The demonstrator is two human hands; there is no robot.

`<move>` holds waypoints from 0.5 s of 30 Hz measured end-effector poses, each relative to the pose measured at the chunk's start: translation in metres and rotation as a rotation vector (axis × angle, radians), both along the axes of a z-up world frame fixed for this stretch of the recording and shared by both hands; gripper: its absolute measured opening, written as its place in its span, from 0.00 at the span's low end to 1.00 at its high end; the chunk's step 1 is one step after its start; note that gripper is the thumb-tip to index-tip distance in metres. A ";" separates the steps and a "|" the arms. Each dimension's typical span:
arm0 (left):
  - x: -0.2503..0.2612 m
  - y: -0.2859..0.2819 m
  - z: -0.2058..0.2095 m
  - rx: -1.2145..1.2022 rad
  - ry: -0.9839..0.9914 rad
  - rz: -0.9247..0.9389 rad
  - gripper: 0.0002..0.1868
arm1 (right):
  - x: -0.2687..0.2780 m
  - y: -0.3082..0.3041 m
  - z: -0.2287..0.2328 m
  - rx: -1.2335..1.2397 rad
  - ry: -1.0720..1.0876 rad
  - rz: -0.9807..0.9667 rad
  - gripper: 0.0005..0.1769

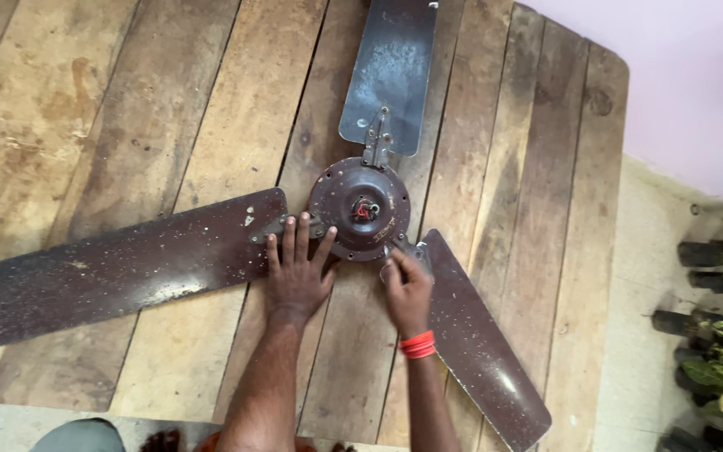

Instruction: The person secures the blades of a ceiling fan to the motor housing using a screwdriver. They tighten the screws on each blade bracket in sequence while the fan rests on a wooden table.

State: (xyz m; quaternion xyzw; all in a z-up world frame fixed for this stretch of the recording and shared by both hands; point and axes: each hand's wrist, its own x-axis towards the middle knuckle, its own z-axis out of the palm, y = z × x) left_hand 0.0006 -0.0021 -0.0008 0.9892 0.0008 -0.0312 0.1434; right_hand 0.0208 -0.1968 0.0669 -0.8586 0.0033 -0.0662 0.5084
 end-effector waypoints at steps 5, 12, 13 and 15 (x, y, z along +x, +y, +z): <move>-0.001 0.001 -0.001 -0.020 -0.077 0.028 0.49 | -0.035 0.033 -0.047 0.124 0.007 -0.142 0.04; 0.000 -0.001 -0.003 -0.004 -0.143 0.034 0.49 | -0.036 0.056 -0.053 -0.108 -0.310 -0.056 0.11; -0.001 -0.001 -0.003 -0.008 -0.119 0.028 0.48 | -0.038 0.057 -0.054 -0.108 -0.315 -0.047 0.11; 0.000 0.001 -0.003 -0.010 -0.075 0.017 0.48 | -0.037 0.059 -0.056 -0.117 -0.282 -0.031 0.12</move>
